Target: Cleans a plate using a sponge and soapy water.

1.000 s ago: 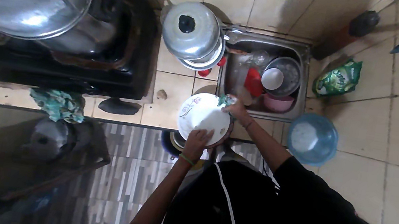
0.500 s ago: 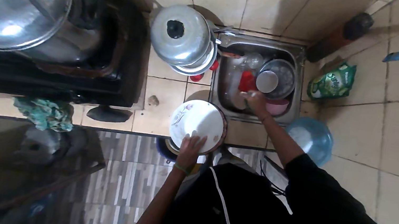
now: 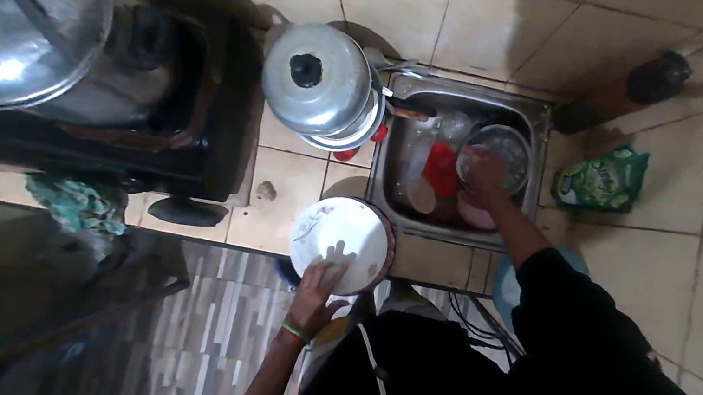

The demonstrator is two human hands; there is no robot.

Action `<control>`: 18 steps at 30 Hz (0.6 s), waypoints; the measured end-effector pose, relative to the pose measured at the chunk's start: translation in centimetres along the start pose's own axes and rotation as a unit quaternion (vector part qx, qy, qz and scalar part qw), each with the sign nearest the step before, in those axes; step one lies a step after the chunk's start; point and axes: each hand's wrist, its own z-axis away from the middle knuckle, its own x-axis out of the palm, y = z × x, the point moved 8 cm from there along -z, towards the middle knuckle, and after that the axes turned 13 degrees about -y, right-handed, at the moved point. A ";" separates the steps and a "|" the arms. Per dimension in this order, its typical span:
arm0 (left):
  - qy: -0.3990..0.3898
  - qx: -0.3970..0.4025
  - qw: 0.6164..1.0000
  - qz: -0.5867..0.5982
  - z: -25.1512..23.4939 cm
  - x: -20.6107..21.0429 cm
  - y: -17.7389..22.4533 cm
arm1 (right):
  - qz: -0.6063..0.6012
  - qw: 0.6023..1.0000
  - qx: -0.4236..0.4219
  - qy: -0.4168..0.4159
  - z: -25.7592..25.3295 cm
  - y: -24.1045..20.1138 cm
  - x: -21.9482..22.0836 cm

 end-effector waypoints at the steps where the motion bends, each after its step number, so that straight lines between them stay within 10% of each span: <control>1: 0.003 -0.022 1.000 0.005 0.3 -0.5 0.1 | -0.014 0.998 -0.018 0.056 -0.5 -0.8 -0.4; 11: 0.093 -0.145 0.984 0.052 3.0 -3.7 1.1 | -0.021 0.997 0.051 -0.057 -7.0 -1.5 2.6; 16: 0.120 -0.161 0.978 0.055 4.1 -3.9 1.5 | -0.126 0.981 -0.041 0.143 -2.9 -3.3 -1.9; 18: 0.131 -0.156 0.977 0.061 4.1 -4.0 1.9 | -0.232 0.968 0.050 -0.075 2.0 -6.5 -7.6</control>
